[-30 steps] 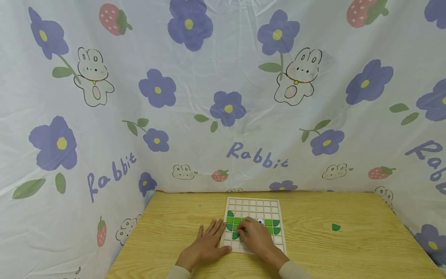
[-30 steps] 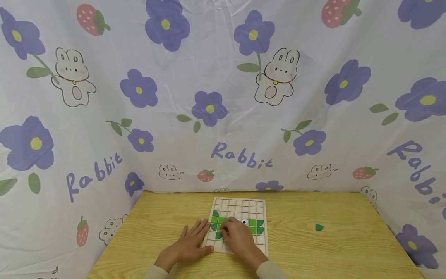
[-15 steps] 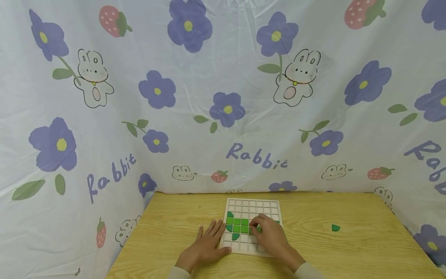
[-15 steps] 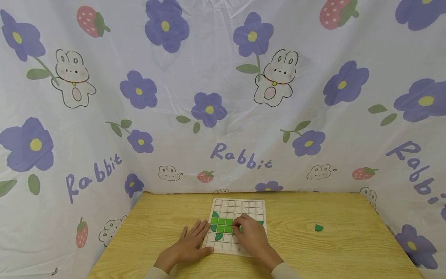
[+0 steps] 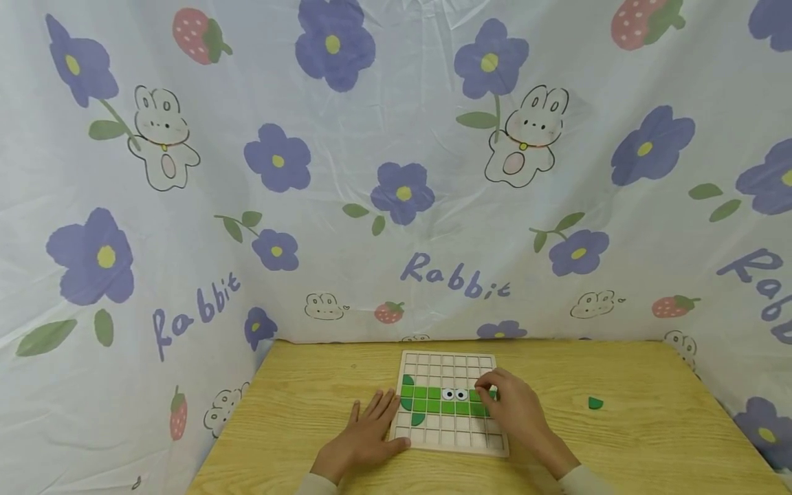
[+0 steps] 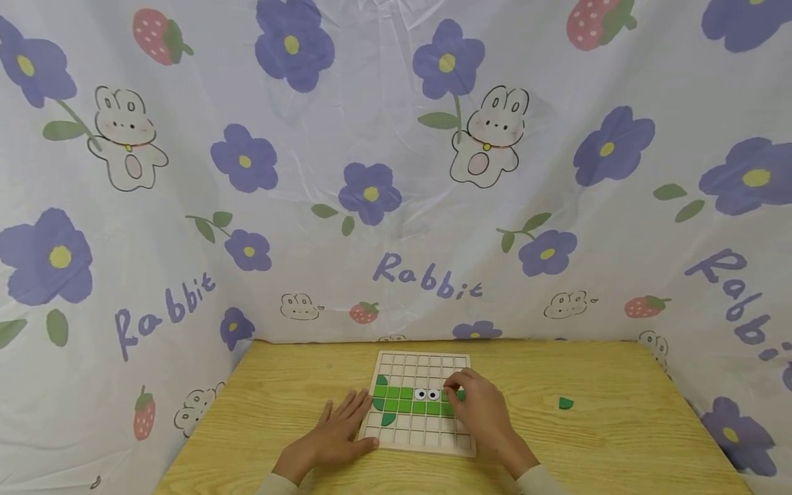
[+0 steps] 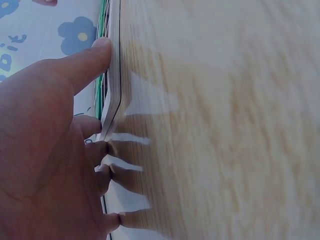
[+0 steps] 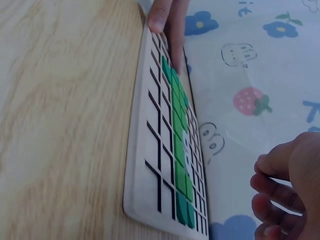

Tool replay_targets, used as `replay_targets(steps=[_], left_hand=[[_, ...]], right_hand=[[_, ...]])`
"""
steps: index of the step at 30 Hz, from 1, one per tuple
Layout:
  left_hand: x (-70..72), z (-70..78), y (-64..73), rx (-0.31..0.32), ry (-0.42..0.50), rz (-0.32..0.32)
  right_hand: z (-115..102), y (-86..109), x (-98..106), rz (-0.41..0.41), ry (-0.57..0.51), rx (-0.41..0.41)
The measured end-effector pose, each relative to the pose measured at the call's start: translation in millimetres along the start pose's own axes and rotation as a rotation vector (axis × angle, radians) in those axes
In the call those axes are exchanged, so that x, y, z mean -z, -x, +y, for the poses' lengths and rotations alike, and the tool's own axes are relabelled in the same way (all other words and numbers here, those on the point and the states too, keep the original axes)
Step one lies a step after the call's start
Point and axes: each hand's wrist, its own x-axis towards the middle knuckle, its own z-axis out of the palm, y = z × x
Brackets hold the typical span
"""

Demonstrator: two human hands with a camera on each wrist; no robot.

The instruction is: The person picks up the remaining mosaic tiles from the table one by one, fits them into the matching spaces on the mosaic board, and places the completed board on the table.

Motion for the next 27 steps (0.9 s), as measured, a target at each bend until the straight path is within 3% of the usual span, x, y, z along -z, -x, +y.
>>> replay_targets(steps=[10, 27], left_hand=[[-4.5, -8.7, -3.0, -0.018, 0.012, 0.004], [-1.4, -1.4, -2.2, 0.007, -0.036, 0.009]], right_hand=[[28, 4.2, 31, 0.046, 0.048, -0.033], [70, 21.0, 79, 0.073, 0.096, -0.093]])
